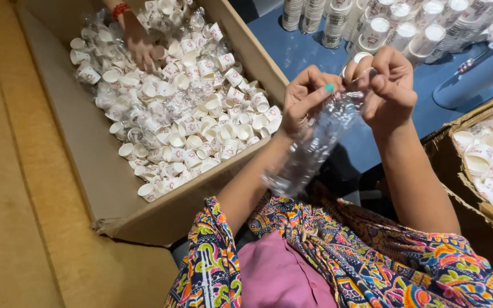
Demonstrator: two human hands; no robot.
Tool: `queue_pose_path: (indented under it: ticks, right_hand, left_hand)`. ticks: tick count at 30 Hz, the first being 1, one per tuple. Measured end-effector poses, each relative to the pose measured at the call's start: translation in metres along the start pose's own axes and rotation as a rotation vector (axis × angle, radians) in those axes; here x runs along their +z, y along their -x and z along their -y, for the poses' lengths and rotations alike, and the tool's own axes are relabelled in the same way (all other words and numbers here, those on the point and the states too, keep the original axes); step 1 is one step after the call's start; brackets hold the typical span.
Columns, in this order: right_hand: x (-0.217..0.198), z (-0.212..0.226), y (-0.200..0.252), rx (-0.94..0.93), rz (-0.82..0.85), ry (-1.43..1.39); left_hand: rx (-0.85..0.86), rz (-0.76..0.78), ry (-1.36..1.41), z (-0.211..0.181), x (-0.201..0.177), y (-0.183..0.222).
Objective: Packing stacks of paper cups into cardboard boxes.
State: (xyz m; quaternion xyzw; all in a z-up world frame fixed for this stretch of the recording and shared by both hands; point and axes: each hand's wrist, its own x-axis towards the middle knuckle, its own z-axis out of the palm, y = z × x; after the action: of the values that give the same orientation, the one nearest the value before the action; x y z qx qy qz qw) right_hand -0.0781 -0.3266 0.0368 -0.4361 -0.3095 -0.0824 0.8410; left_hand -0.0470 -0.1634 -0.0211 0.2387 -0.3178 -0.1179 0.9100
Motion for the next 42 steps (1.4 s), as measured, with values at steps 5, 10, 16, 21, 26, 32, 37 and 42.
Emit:
queue_pose_path:
  ticks: [5, 10, 16, 21, 26, 32, 37, 42]
  right_hand:
    - [-0.015, 0.009, 0.014, 0.159, -0.271, 0.175]
    - [-0.005, 0.019, 0.014, 0.444, -0.456, 0.059]
    - [-0.034, 0.010, 0.030, 0.363, -0.513, -0.102]
    - [-0.005, 0.016, 0.000, -0.011, -0.639, 0.264]
    - [-0.078, -0.014, 0.006, -0.128, -0.618, 0.481]
    - [-0.083, -0.021, -0.006, -0.031, -0.719, 0.602]
    - [-0.102, -0.034, -0.006, 0.002, -0.774, 0.627]
    - [-0.107, -0.039, -0.008, 0.030, -0.840, 0.563]
  left_hand:
    - [0.057, -0.019, 0.050, 0.051, -0.008, -0.001]
    - [-0.051, -0.272, -0.174, 0.034, 0.024, -0.008]
    - [0.010, -0.345, -0.480, 0.042, 0.029, -0.016]
    - [0.006, -0.403, -0.477, 0.051, 0.034, -0.032]
    - [0.024, -0.511, -0.575, 0.080, 0.010, -0.054]
    - [0.048, -0.675, -0.693, 0.107, -0.019, -0.069]
    - [0.016, -0.714, -0.676, 0.112, -0.026, -0.071]
    - [-0.023, -0.767, -0.740, 0.110, -0.024, -0.076]
